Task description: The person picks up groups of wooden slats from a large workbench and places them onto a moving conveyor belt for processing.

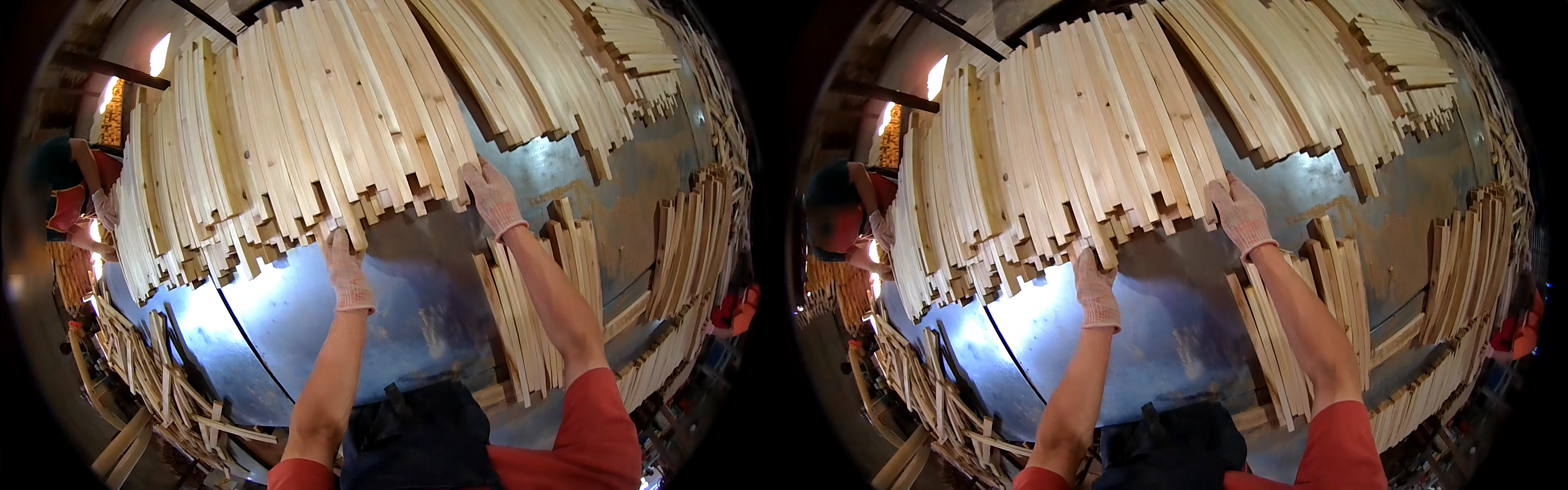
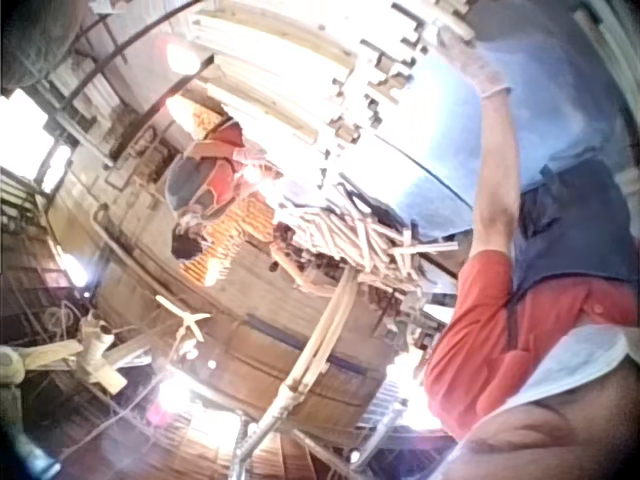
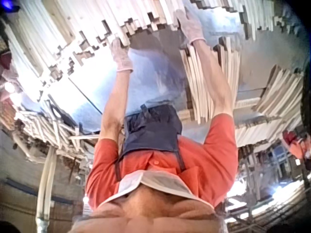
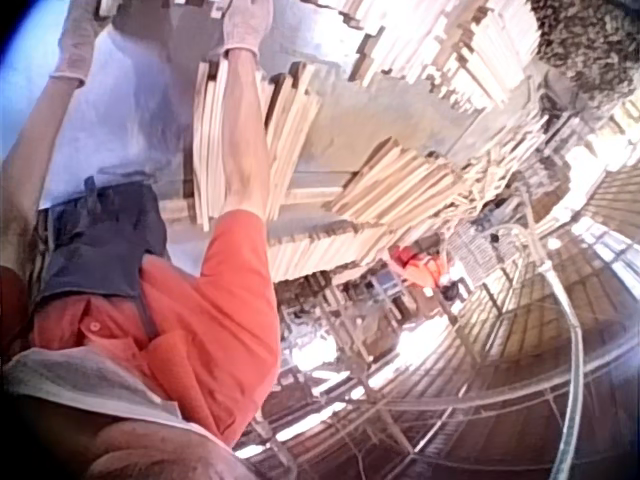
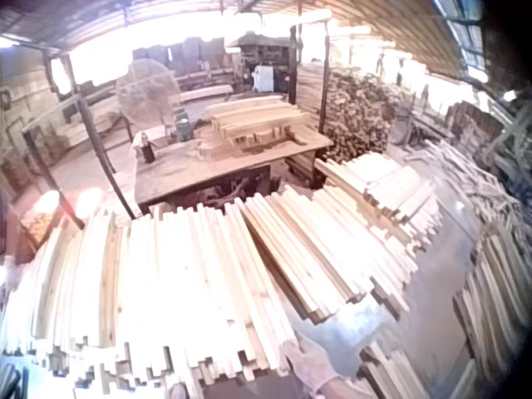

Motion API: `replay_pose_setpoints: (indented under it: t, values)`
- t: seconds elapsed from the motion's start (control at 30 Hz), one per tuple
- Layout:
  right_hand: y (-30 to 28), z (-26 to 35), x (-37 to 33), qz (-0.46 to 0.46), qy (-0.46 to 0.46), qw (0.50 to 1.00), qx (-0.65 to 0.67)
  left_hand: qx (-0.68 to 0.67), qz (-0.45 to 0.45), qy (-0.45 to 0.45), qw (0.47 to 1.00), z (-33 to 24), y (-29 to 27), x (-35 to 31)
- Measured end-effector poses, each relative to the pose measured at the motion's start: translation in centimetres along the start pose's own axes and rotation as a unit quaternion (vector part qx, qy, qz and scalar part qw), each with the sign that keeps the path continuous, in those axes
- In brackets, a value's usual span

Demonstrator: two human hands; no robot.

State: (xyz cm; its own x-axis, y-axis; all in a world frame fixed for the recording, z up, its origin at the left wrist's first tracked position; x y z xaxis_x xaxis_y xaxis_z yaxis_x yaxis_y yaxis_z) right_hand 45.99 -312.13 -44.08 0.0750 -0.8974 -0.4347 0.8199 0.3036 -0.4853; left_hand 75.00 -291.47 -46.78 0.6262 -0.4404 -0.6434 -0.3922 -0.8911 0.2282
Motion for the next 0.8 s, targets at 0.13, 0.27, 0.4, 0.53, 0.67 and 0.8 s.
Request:
replay_pose_setpoints:
  t: [0.13,0.27,0.4,0.53,0.67,0.8]
  values:
    - [0.4,-1.8,1.5,0.006,0.008,1.000,-0.008,0.019,0.015,-0.028,0.999,0.2,0.1,0.3]
    - [-1.3,-0.5,2.6,0.020,0.060,0.998,-0.005,0.041,0.056,-0.033,0.997,1.8,-0.1,0.9]
    - [-3.0,-2.3,3.9,-0.014,0.057,0.998,0.010,0.071,0.099,-0.037,0.992,1.4,1.9,-0.6]
    - [-2.7,-5.0,5.6,0.021,0.037,0.999,0.018,0.313,0.078,-0.023,0.946,-1.9,2.7,0.8]
    - [-2.3,-5.6,6.3,0.035,0.036,0.995,0.082,0.329,0.028,0.138,0.934,-4.3,3.4,0.2]
    - [-2.5,-6.6,7.3,0.011,-0.002,0.997,0.075,0.378,0.097,0.142,0.910,-4.8,6.5,0.9]
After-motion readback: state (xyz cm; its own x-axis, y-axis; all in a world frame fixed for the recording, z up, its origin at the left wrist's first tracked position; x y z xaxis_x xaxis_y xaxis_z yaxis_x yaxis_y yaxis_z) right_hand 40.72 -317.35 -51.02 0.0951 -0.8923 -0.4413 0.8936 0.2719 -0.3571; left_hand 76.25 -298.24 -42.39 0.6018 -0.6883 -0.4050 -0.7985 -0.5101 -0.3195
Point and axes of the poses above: each hand's wrist, its own x-axis towards the middle knuckle, its own y-axis out of the palm, z = x × y, the point moved 8 cm from there along x, towards the middle knuckle, and after that the axes turned 11 degrees about -x, right-handed, at the moved point
